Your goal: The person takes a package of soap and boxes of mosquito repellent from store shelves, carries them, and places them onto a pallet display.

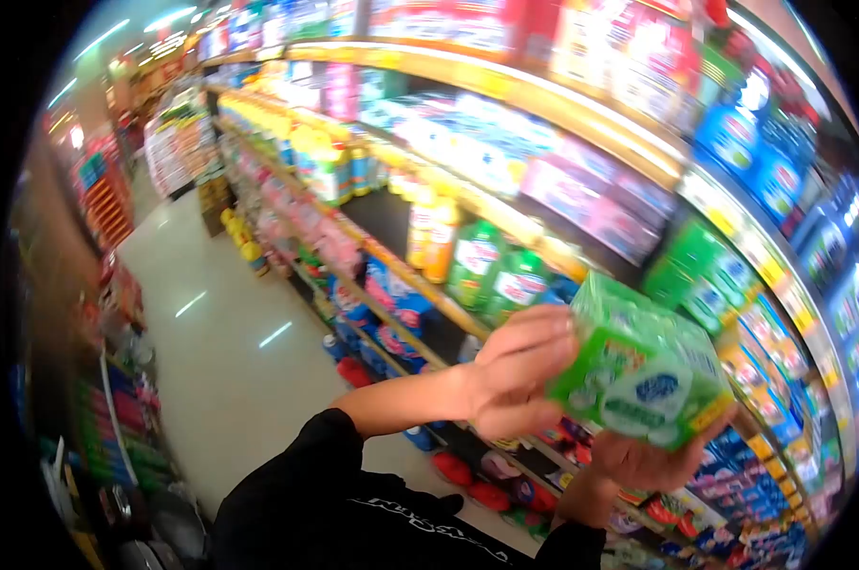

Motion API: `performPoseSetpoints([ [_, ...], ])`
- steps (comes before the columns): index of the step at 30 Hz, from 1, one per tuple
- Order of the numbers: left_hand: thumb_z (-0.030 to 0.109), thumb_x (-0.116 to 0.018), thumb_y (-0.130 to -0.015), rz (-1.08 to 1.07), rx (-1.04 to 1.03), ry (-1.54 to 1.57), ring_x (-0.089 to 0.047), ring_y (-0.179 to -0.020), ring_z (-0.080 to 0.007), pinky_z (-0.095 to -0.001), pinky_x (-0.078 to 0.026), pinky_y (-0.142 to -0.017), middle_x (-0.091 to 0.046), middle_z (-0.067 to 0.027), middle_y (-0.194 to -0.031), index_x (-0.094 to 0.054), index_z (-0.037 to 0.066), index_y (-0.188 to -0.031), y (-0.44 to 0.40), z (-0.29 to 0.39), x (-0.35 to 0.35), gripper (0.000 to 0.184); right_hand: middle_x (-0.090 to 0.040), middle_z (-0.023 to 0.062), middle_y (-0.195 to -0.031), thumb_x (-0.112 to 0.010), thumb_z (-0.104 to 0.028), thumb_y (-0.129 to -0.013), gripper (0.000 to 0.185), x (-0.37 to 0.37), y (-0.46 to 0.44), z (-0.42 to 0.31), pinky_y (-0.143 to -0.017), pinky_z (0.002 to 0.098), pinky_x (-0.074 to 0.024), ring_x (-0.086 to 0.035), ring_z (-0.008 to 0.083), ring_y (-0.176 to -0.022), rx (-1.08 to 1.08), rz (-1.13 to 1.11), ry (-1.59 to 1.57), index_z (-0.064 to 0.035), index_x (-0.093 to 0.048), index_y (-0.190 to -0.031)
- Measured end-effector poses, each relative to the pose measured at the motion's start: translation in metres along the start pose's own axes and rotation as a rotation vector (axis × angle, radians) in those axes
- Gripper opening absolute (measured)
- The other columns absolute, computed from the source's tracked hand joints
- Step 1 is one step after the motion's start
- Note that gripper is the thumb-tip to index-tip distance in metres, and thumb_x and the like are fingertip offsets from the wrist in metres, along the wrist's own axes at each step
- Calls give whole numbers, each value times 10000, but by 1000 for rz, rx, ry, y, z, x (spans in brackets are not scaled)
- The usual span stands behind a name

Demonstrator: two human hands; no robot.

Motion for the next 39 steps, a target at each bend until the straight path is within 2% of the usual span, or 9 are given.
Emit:
performPoseSetpoints([
  [5, 57, -567, -984, 211, -95, 18, -608, -1120, -436, -610, -521, -956, -592, -279, -1241, -431, 34, -1223, -26, 28, 170, 277, -338, 395, -1490, -570, -66, -967, 433, -116, 29, -124, -999, 537, -507, -463, 499, -1331, -8, 73, -235, -76, -437, -1379],
  [6, 137, -444, -1053, 177, -50, -29, -580, -1120, -414, -635, -511, -956, -568, -238, -1214, -411, 61, -1293, -29, 35, 203, 253, -340, 395, -1488, -568, -76, -968, 435, -141, 37, -150, -1001, 537, -505, -464, 499, -1330, -19, 86, -278, -72, -434, -1383],
  [15, 21, -595, -949, 87, 2, -418, -571, -1143, -526, -576, -543, -960, -492, -316, -1212, -459, -25, -1169, -87, 55, 451, 264, -354, 396, -1476, -545, -165, -979, 473, -344, 89, -337, -1020, 540, -487, -471, 496, -1316, -140, 92, -686, -38, -405, -1412],
  [19, 160, -715, -905, 76, -19, -768, -574, -1148, -517, -600, -513, -1000, -498, -329, -1206, -454, -10, -1192, -81, 52, 537, 424, -360, 397, -1471, -534, -205, -983, 499, -429, 117, -403, -1029, 542, -479, -475, 494, -1310, -181, 79, -819, -23, -393, -1425],
  [22, 306, -864, -759, 176, -206, -1032, -554, -1143, -481, -634, -521, -971, -486, -276, -1244, -558, 101, -1138, -80, 35, 592, 529, -364, 397, -1466, -527, -234, -987, 521, -500, 140, -452, -1035, 543, -473, -477, 493, -1306, -212, 90, -912, -11, -383, -1435],
  [25, 407, -840, -757, 80, -288, -1301, -527, -1117, -438, -622, -569, -858, -484, -219, -1220, -623, 216, -1058, -85, 16, 659, 417, -369, 398, -1462, -519, -264, -990, 546, -578, 163, -496, -1041, 544, -467, -480, 492, -1301, -247, 103, -981, 0, -373, -1445],
  [29, 495, -752, -807, 305, -430, -1463, -522, -1056, -433, -541, -570, -747, -508, -259, -1141, -616, 286, -1018, -84, -45, 755, 327, -375, 398, -1457, -509, -304, -995, 582, -696, 184, -546, -1050, 545, -459, -483, 491, -1295, -297, 99, -1059, 16, -361, -1458],
  [36, 425, -757, -803, 367, -216, -1523, -531, -1039, -444, -506, -539, -765, -494, -313, -1148, -551, 250, -1084, -89, -119, 918, 390, -386, 399, -1447, -491, -373, -1003, 652, -875, 221, -628, -1065, 548, -445, -489, 488, -1284, -377, -2, -1079, 42, -338, -1481],
  [39, 394, -754, -796, 373, -148, -1497, -522, -1072, -437, -503, -518, -812, -472, -314, -1189, -516, 191, -1124, -91, -149, 972, 453, -399, 398, -1439, -514, -361, -994, 683, -952, 283, -654, -1062, 532, -445, -503, 478, -1274, -638, -160, -1308, 103, -332, -1460],
])
Point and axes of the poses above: each hand's wrist, its own y-axis away from the middle knuckle, its own x-axis out of the back of the hand, z = x × y, the point moved 8 cm from there along -y, towards the middle knuckle
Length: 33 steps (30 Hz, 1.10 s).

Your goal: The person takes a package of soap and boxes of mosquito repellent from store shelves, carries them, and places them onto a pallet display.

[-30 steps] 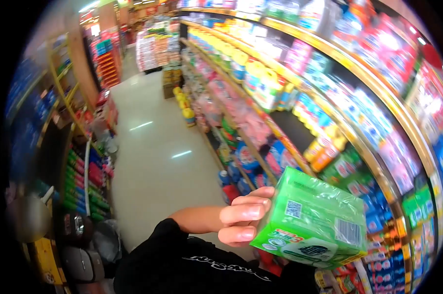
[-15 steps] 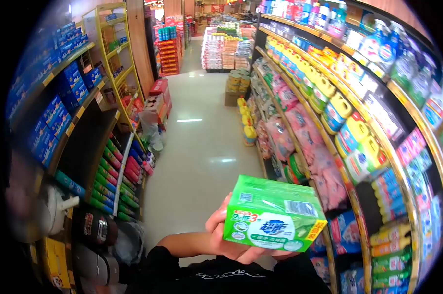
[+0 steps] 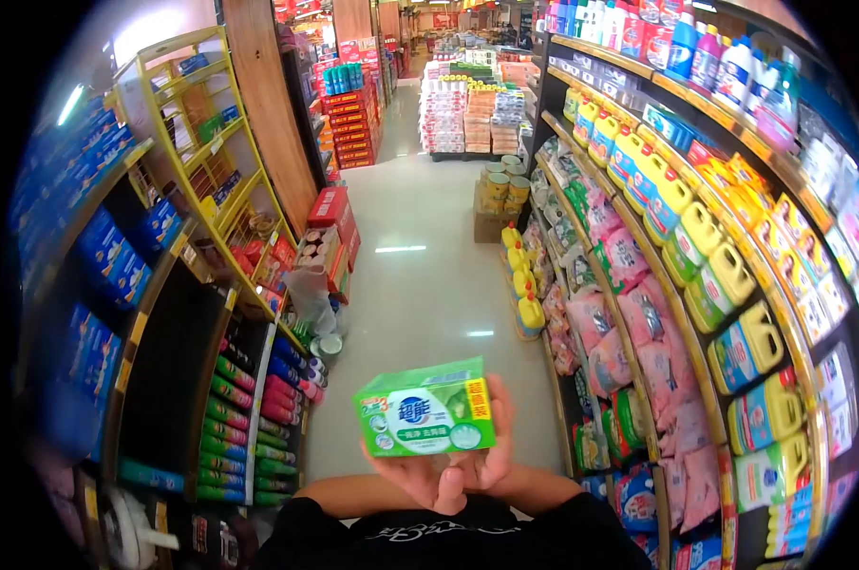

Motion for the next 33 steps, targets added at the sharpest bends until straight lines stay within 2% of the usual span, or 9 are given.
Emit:
performPoseSetpoints([
  [2, 373, -752, -791, -29, 40, 13, -516, -1095, -432, -501, -505, -844, -458, -314, -1217, -493, 152, -1151, 6, -51, -14, 495, -415, 396, -1429, -531, -340, -988, 686, -20, -11, 49, -1053, 522, -449, -515, 475, -1265, -82, -188, -68, 144, -338, -1434],
  [4, 352, -750, -786, -60, 84, 27, -510, -1117, -427, -499, -491, -875, -443, -315, -1244, -470, 113, -1179, 25, -110, -19, 538, -458, 381, -1404, -523, -318, -996, 637, -45, -11, 89, -1067, 528, -430, -519, 473, -1263, -82, -110, -88, 135, -379, -1420],
  [6, 331, -747, -782, -84, 126, 47, -504, -1139, -422, -497, -477, -907, -428, -315, -1271, -447, 74, -1206, 48, -171, -27, 580, -471, 373, -1399, -519, -311, -998, 622, -70, -18, 132, -1071, 533, -424, -516, 472, -1267, 38, -111, 11, 139, -394, -1409],
  [8, 310, -745, -777, -113, 165, 62, -498, -1161, -417, -495, -463, -939, -413, -316, -1298, -424, 35, -1233, 64, -228, -46, 622, -471, 371, -1400, -526, -295, -997, 619, -97, -20, 182, -1066, 539, -430, -514, 474, -1269, 41, -168, 35, 151, -386, -1403],
  [18, 205, -735, -753, -289, 359, 173, -468, -1273, -392, -486, -395, -1096, -340, -319, -1435, -308, -161, -1368, 62, -451, -213, 833, -460, 318, -1403, -503, -258, -1015, 588, -220, -90, 405, -1073, 494, -412, -501, 410, -1270, -7, -186, 92, 135, -358, -1428],
  [22, 215, -730, -780, -718, 381, 410, -417, -1296, -404, -497, -371, -1105, -290, -314, -1433, -228, -175, -1390, 84, -535, -282, 880, -456, 297, -1404, -494, -243, -1022, 577, -259, -97, 491, -1076, 477, -405, -496, 385, -1270, -33, -226, 82, 129, -347, -1437],
  [26, 224, -724, -807, -1035, 451, 430, -366, -1319, -416, -509, -348, -1115, -241, -309, -1431, -147, -189, -1411, 129, -628, -344, 932, -452, 276, -1405, -485, -228, -1029, 566, -284, -107, 602, -1078, 459, -398, -490, 359, -1270, -92, -243, 72, 123, -336, -1447],
  [30, 234, -719, -834, -1214, 492, 294, -315, -1342, -429, -521, -325, -1124, -192, -304, -1430, -67, -203, -1433, 156, -733, -417, 987, -447, 254, -1406, -476, -213, -1037, 556, -302, -131, 729, -1081, 441, -391, -485, 333, -1271, -215, -225, 60, 117, -325, -1457],
  [33, 241, -715, -854, -1253, 535, 141, -277, -1359, -438, -530, -307, -1130, -155, -301, -1428, -7, -213, -1449, 164, -815, -456, 1031, -444, 238, -1406, -469, -202, -1042, 548, -320, -146, 828, -1083, 427, -386, -481, 314, -1271, -425, -179, 47, 112, -316, -1465],
])
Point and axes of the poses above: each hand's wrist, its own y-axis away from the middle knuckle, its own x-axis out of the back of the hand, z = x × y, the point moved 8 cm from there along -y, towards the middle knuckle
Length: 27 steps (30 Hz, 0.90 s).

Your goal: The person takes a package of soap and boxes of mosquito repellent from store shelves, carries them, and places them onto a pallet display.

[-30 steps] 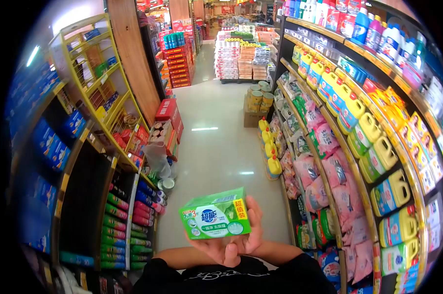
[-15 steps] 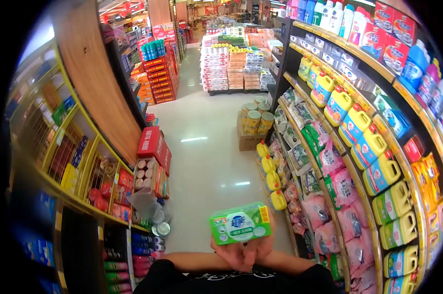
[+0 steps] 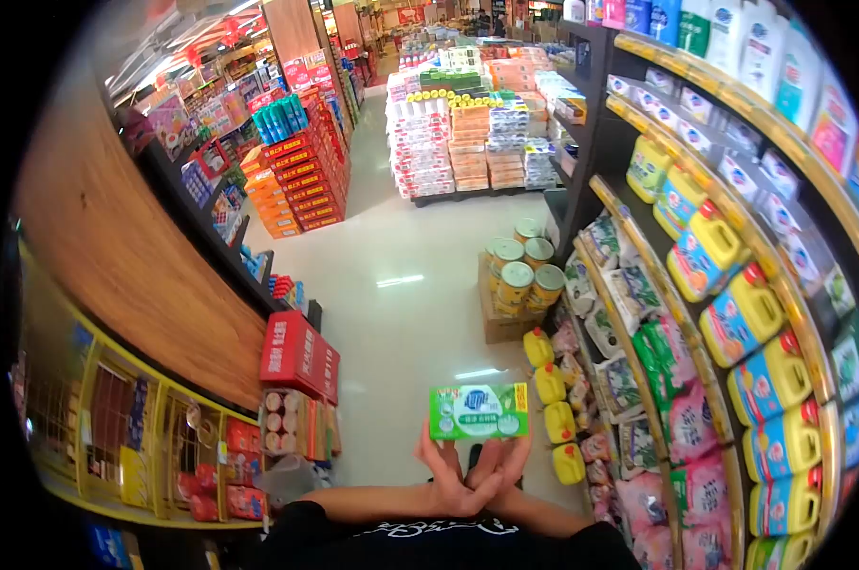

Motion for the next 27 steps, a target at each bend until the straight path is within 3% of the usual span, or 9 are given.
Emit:
performPoseSetpoints([
  [3, 149, -713, -798, 128, 90, 23, -165, -1403, -442, -601, -141, -1152, -24, -336, -1495, 177, -91, -1481, -32, -78, 8, 1147, -441, 223, -1407, -463, -191, -1048, 541, -28, -47, 74, -1085, 414, -381, -477, 295, -1271, -175, 1, -55, 108, -308, -1472],
  [5, 149, -696, -795, 313, 168, 116, -162, -1407, -419, -595, -137, -1154, -48, -326, -1486, 189, -109, -1467, -52, -120, 17, 1141, -439, 212, -1408, -458, -183, -1051, 537, -53, -63, 122, -1086, 405, -377, -474, 282, -1271, -246, -22, -75, 105, -302, -1477],
  [9, 99, -672, -764, 311, 117, -42, -134, -1419, -415, -581, -134, -1155, -58, -315, -1486, 226, -97, -1456, -122, -180, 48, 1150, -444, 202, -1409, -468, -181, -1052, 540, -114, -59, 238, -1091, 395, -373, -478, 270, -1271, -219, -123, 10, 98, -300, -1482],
  [12, 22, -633, -770, 397, 18, 112, -195, -1392, -393, -546, -184, -1152, -101, -280, -1455, 164, -107, -1470, -173, -257, 68, 1069, -475, 195, -1390, -511, -182, -1037, 547, -165, -170, 255, -1088, 389, -379, -502, 276, -1251, -315, -130, -98, 77, -324, -1480],
  [16, -13, -615, -789, 482, 173, 35, -257, -1358, -373, -518, -227, -1153, -116, -231, -1423, 103, -124, -1478, -259, -350, 97, 1001, -547, 185, -1299, -546, -162, -1017, 492, -221, -248, 335, -1030, 383, -417, -544, 280, -1189, -331, -90, 4, 52, -391, -1432],
  [20, 23, -673, -806, 342, 183, 64, -284, -1352, -354, -497, -270, -1145, -143, -202, -1389, 65, -151, -1484, -360, -425, 117, 1017, -617, 170, -1168, -562, -140, -1004, 420, -260, -325, 402, -920, 381, -481, -608, 278, -1065, -282, -43, 171, 48, -449, -1361],
  [23, 175, -720, -809, 321, 217, 22, -149, -1408, -454, -504, -193, -1179, -88, -329, -1482, 26, -163, -1492, -414, -477, 117, 1066, -631, 150, -1120, -568, -146, -1007, 413, -279, -371, 447, -864, 360, -505, -634, 268, -992, -307, -6, 225, 42, -448, -1354],
  [24, 38, -727, -833, 249, 216, -131, -304, -1317, -355, -431, -328, -1114, -191, -220, -1363, 16, -170, -1484, -429, -490, 115, 1010, -634, 144, -1108, -569, -147, -1008, 408, -282, -383, 463, -845, 352, -510, -640, 264, -972, -358, 4, 229, 38, -447, -1351],
  [27, 77, -747, -848, 125, 204, -252, -293, -1286, -356, -425, -336, -1095, -202, -252, -1355, 10, -177, -1475, -483, -529, 114, 1016, -637, 131, -1037, -609, -198, -997, 362, -299, -425, 505, -781, 353, -519, -648, 250, -914, -505, 160, 129, 12, -510, -1275],
])
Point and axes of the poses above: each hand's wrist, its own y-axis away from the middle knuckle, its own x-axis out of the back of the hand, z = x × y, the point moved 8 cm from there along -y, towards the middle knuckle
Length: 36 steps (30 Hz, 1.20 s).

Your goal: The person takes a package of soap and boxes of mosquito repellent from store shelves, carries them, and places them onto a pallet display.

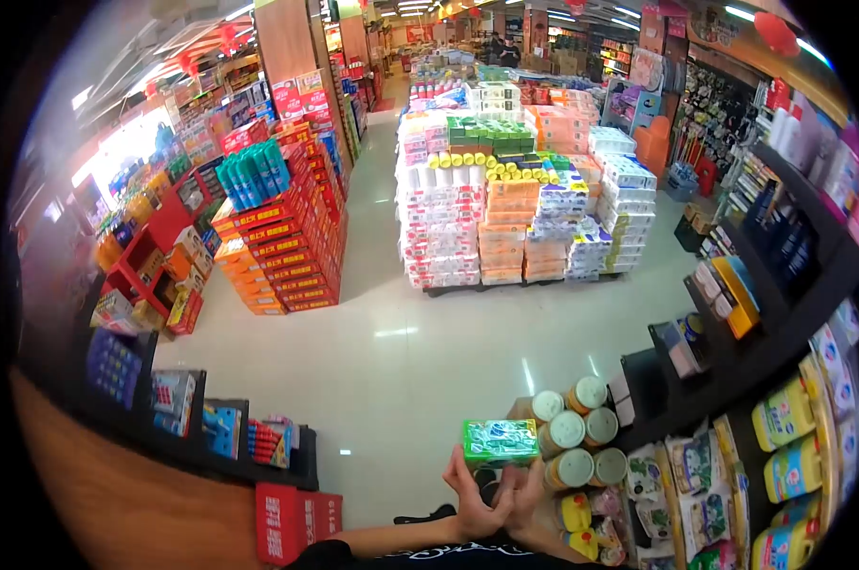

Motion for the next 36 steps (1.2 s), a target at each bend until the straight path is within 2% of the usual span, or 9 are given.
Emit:
performPoseSetpoints([
  [2, 125, -751, -863, -21, 13, -15, -269, -1284, -380, -435, -317, -1094, -205, -285, -1362, -11, -173, -1470, -43, -32, -20, 1004, -652, 118, -1040, -592, -173, -1009, 324, -13, -40, 25, -831, 329, -500, -608, 187, -920, 161, -44, 375, 30, -532, -1256],
  [5, 174, -753, -880, -22, 56, 20, -249, -1274, -422, -471, -273, -1106, -204, -329, -1382, -31, -161, -1468, -100, -85, -60, 989, -648, 136, -1030, -604, -195, -1003, 322, -45, -112, 68, -819, 334, -499, -612, 196, -911, 76, -82, 250, 24, -547, -1232],
  [12, 138, -748, -880, 26, -19, -24, -309, -1264, -373, -422, -365, -1058, -221, -290, -1364, -40, -143, -1481, -301, -146, -123, 971, -630, 212, -1089, -643, -169, -955, 338, -119, -313, 113, -859, 416, -496, -622, 364, -1004, 165, -84, 263, 30, -575, -1221],
  [13, 132, -756, -827, 15, 1, 10, -226, -1344, -468, -492, -281, -1143, -123, -337, -1436, 4, -150, -1492, -321, -162, -137, 1049, -630, 213, -1097, -640, -164, -953, 355, -130, -339, 117, -866, 415, -496, -622, 365, -1006, 199, -76, 230, 37, -569, -1236],
  [18, 66, -722, -793, 83, -42, 280, -244, -1357, -411, -466, -300, -1135, -130, -303, -1430, 41, -154, -1495, -401, -199, -190, 1059, -632, 213, -1133, -636, -143, -943, 418, -157, -444, 123, -884, 416, -497, -621, 370, -1009, 363, -4, 194, 62, -545, -1296],
  [28, -9, -683, -811, -145, -17, 486, -301, -1355, -380, -450, -295, -1142, -111, -269, -1437, 67, -180, -1482, -549, -258, -360, 1021, -628, 218, -1165, -627, -169, -964, 467, -124, -618, 214, -912, 405, -494, -628, 339, -1051, 129, 233, 331, 80, -520, -1343],
  [29, -96, -661, -825, -137, -44, 480, -370, -1270, -291, -413, -352, -1055, -202, -176, -1335, 28, -120, -1480, -573, -254, -375, 950, -627, 223, -1160, -637, -173, -957, 479, -121, -641, 230, -910, 410, -495, -624, 349, -1051, 164, 266, 350, 82, -518, -1346],
  [33, -71, -672, -839, -191, -56, 538, -395, -1256, -278, -400, -365, -1047, -220, -167, -1331, -6, -122, -1482, -670, -266, -448, 927, -630, 213, -1140, -649, -135, -941, 456, -121, -750, 230, -900, 417, -496, -619, 361, -1031, 266, 311, 462, 65, -528, -1332],
  [36, -6, -692, -858, -204, 25, 436, -379, -1266, -286, -400, -355, -1066, -248, -200, -1341, -42, -92, -1507, -729, -289, -508, 922, -635, 198, -1120, -649, -109, -928, 434, -114, -830, 255, -875, 418, -496, -617, 361, -1016, 115, 241, 497, 39, -541, -1322],
])
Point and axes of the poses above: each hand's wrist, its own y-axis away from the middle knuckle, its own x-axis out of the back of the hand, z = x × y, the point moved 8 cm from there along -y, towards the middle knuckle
